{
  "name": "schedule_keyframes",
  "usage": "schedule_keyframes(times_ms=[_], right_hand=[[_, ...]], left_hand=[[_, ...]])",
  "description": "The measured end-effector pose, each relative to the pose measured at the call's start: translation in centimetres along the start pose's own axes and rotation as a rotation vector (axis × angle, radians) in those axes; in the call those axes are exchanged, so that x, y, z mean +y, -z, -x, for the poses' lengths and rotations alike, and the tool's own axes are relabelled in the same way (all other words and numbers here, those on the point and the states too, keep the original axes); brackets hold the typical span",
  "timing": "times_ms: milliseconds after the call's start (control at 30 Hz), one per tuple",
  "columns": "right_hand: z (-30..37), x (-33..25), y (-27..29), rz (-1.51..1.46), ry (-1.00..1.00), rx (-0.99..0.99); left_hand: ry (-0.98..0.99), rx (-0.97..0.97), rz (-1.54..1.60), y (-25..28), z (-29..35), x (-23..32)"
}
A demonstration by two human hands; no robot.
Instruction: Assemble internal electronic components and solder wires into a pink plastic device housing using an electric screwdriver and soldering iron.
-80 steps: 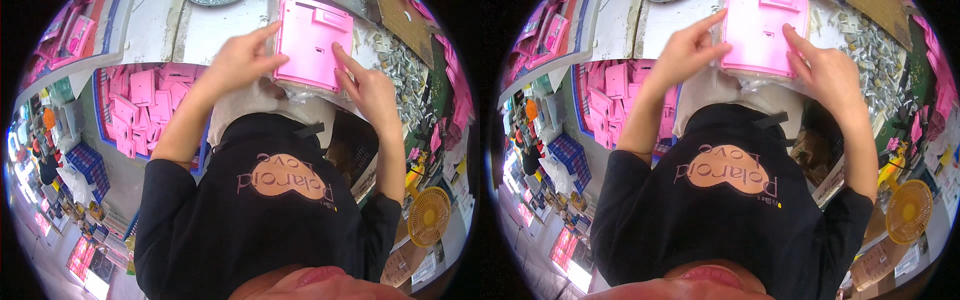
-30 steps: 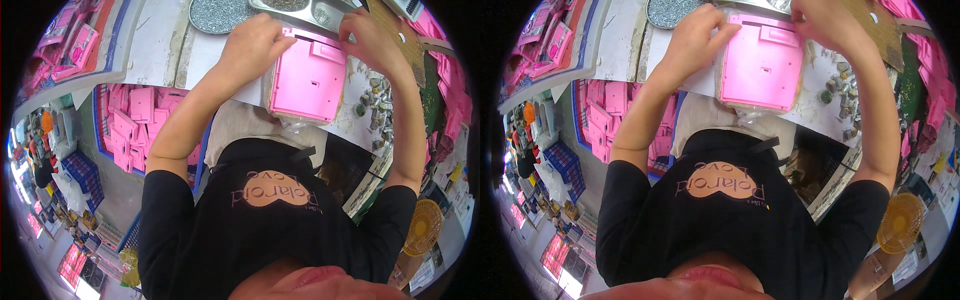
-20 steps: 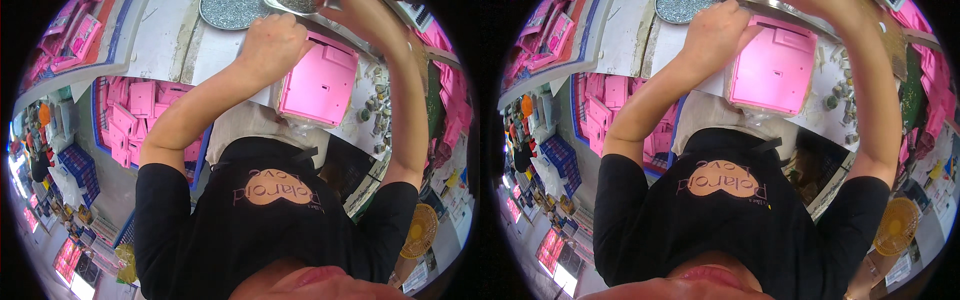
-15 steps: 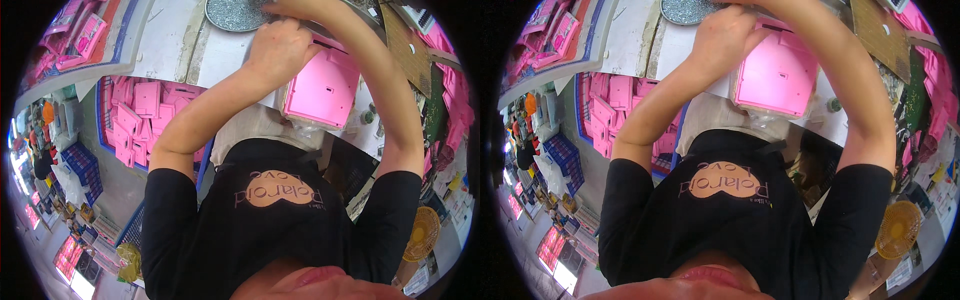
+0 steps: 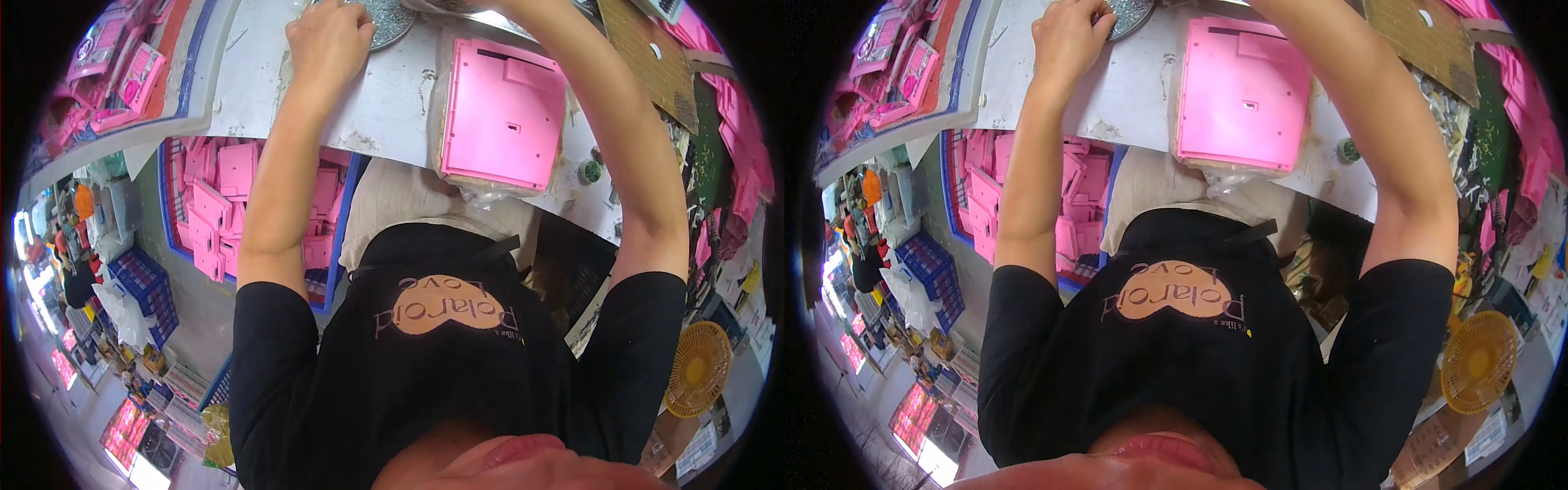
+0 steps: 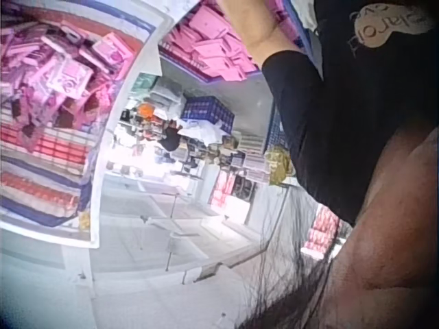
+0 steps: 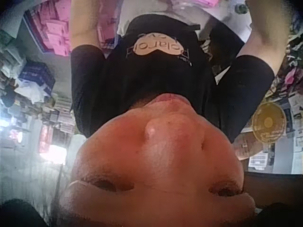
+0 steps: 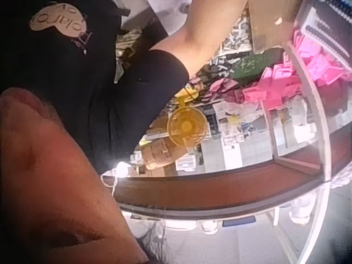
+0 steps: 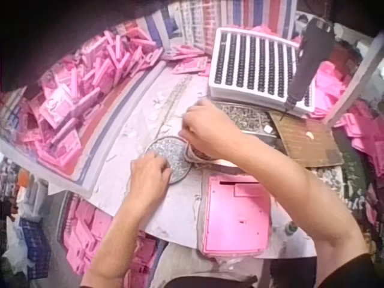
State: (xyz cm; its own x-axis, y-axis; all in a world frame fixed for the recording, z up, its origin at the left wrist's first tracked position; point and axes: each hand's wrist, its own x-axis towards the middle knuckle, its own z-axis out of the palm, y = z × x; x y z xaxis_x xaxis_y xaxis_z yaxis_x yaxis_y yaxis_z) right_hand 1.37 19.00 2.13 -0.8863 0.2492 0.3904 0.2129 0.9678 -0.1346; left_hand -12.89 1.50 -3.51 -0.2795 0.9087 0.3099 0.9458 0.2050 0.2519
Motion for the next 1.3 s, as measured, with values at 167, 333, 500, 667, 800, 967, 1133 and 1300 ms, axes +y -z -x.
schedule_keyframes(times_ms=[167, 333, 500, 667, 800, 967, 1133, 1300], right_hand=[[13.2, -1.3, 6.7, -0.318, -0.240, 0.065], [23.2, -4.2, 6.2, -0.712, -0.646, 0.265], [23.9, -7.3, 5.4, -1.202, -0.857, 0.393], [23.1, -6.4, 3.4, -0.472, -0.570, 0.399], [22.0, -6.4, 3.0, -0.066, -0.286, 0.357], [22.6, -6.4, 3.0, 0.045, -0.190, 0.357], [22.7, -5.8, 3.1, -0.004, -0.178, 0.335], [23.4, -5.9, 2.6, -0.169, -0.377, 0.405]], left_hand=[[-0.043, 0.043, 0.102, -1.1, -0.1, -2.6], [0.010, 0.050, 0.251, -1.0, -0.1, -0.7], [-0.135, 0.017, 0.497, 0.3, 1.6, 4.8], [-0.177, -0.028, 0.596, 1.0, 2.7, 7.2], [-0.185, -0.035, 0.584, 1.5, 4.3, 6.6], [-0.162, -0.031, 0.584, 2.0, 5.5, 5.9], [-0.208, -0.015, 0.633, 2.5, 5.8, 6.6], [-0.231, -0.046, 0.658, 2.5, 6.0, 8.0]])
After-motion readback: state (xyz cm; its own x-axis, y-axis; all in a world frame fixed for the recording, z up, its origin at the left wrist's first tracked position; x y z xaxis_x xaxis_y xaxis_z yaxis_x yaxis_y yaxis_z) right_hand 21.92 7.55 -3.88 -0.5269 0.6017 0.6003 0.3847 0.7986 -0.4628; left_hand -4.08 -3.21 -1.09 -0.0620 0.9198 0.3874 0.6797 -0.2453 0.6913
